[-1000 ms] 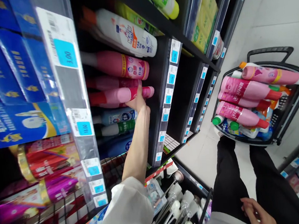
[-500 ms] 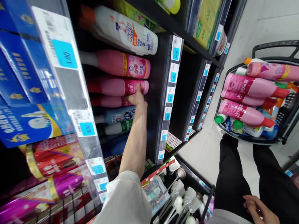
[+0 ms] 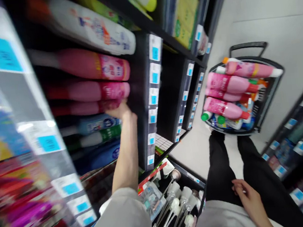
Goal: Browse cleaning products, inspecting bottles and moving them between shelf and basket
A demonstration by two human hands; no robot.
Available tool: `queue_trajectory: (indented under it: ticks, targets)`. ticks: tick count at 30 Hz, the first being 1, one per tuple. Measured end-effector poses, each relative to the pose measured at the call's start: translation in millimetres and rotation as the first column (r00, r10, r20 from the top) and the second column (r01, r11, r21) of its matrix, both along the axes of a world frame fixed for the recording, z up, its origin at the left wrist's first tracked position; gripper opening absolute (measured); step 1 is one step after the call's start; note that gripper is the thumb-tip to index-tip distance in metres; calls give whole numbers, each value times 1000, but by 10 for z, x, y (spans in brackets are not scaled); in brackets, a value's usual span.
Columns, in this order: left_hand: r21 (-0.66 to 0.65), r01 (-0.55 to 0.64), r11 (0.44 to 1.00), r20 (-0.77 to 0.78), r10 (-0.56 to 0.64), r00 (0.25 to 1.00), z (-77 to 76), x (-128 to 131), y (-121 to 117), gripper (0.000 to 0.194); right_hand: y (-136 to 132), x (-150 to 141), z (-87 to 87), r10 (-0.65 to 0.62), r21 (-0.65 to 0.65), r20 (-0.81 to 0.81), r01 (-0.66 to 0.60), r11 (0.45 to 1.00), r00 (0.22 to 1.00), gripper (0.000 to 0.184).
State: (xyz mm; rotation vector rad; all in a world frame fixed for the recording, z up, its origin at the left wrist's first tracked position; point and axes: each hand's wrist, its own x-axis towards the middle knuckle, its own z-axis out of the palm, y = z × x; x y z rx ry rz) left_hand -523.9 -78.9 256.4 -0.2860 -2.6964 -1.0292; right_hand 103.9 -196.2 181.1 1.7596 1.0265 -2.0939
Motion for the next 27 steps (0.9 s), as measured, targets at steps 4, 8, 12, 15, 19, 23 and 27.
queue_trajectory:
  ticks: [4, 8, 12, 15, 19, 23, 27]
  targets:
    - [31, 287, 958, 2, -287, 958, -332, 1290, -372, 61, 34, -150, 55, -52, 6, 30, 52, 999, 998, 45]
    - [-53, 924, 379, 569, -749, 340, -726, 2730, -785, 37, 42, -231, 68, -42, 23, 30, 41, 999, 999, 37]
    - [-20, 934, 358, 687, -674, 273, -1116, 3385, -881, 39, 13, -220, 24, -61, 33, 28, 60, 998, 998, 32]
    - [-11, 850, 527, 685, -616, 390, -1332, 3351, -701, 40, 103, -227, -115, -4, 129, 89, -8, 992, 996, 30]
    - [107, 821, 561, 764, -575, 293, -1363, 3174, -325, 33, 519, -421, -392, 18, 280, 168, -65, 958, 986, 40]
    - [262, 801, 538, 799, -586, 132, -1217, 3233, -256, 30, 1214, -817, -674, 178, 594, 208, -269, 758, 962, 64]
    - [257, 826, 502, 847, -529, 57, -1166, 3459, -724, 30, 1912, -1223, -1027, 413, 660, 319, -513, 549, 853, 83]
